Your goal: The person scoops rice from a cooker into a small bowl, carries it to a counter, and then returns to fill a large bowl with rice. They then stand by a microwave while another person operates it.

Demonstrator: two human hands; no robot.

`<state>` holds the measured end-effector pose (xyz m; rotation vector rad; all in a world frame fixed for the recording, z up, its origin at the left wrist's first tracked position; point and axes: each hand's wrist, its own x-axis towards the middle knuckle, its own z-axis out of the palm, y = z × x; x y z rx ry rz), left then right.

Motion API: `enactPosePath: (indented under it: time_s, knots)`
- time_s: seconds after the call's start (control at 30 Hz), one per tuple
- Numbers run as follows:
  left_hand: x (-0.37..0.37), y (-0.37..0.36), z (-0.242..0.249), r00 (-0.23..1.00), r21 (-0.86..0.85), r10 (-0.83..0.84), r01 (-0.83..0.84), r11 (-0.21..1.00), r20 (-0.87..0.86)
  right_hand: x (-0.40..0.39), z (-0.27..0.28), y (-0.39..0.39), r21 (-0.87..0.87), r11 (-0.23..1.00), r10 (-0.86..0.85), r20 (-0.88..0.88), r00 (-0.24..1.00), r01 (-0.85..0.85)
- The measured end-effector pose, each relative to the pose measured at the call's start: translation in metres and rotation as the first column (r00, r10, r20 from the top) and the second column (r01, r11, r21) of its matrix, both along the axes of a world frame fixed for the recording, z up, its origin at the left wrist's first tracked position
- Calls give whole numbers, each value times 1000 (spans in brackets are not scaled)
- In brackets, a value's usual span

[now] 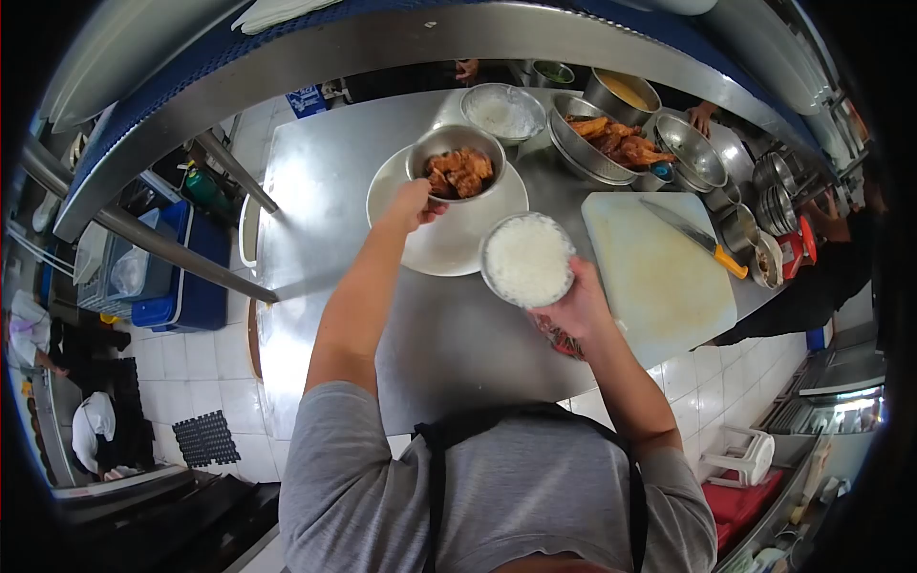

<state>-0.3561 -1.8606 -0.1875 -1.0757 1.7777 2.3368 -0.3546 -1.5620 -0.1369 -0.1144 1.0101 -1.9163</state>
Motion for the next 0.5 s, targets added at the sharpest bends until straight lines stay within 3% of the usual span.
enactPosePath:
  time_s: [0.03, 0.07, 0.17, 0.2, 0.27, 0.3, 0.33, 0.37, 0.4, 0.5]
  knots:
    - [0, -7, 9, 999, -31, 32, -33, 999, -31, -3, 0, -10, 55, 998, -8, -26, 1000, 9]
    - [2, -16, 18, 996, -60, 64, -67, 996, -59, -9, 1, -19, -8, 1000, 11, 3, 1000, -11]
    - [16, -43, 64, 997, -105, 58, -64, 992, -58, -26, -9, -55, 177, 983, 11, -297, 955, 43]
    - [23, -47, 77, 995, -122, 75, -82, 989, -62, -25, -5, -67, 279, 958, 88, -523, 848, 73]
    - [34, -54, 90, 993, -132, 93, -101, 986, -65, -21, 6, -90, 428, 880, 292, -829, 477, 204]
    - [37, -56, 93, 994, -125, 95, -102, 987, -62, -23, -1, -99, 441, 854, 425, -897, 116, 278]
    - [41, -58, 93, 994, -118, 96, -103, 988, -57, -26, -17, -109, 423, 835, 520, -816, -253, 353]
    - [43, -58, 91, 995, -105, 85, -91, 990, -60, -28, -31, -117, 376, 827, 561, -597, -574, 417]
    - [46, -59, 86, 995, -92, 74, -80, 993, -63, -25, -37, -120, 508, 781, 624, -598, -503, 364]
    - [51, -56, 74, 999, -65, 43, -45, 997, -34, -25, -45, -125, 498, 751, 657, -503, -561, 434]
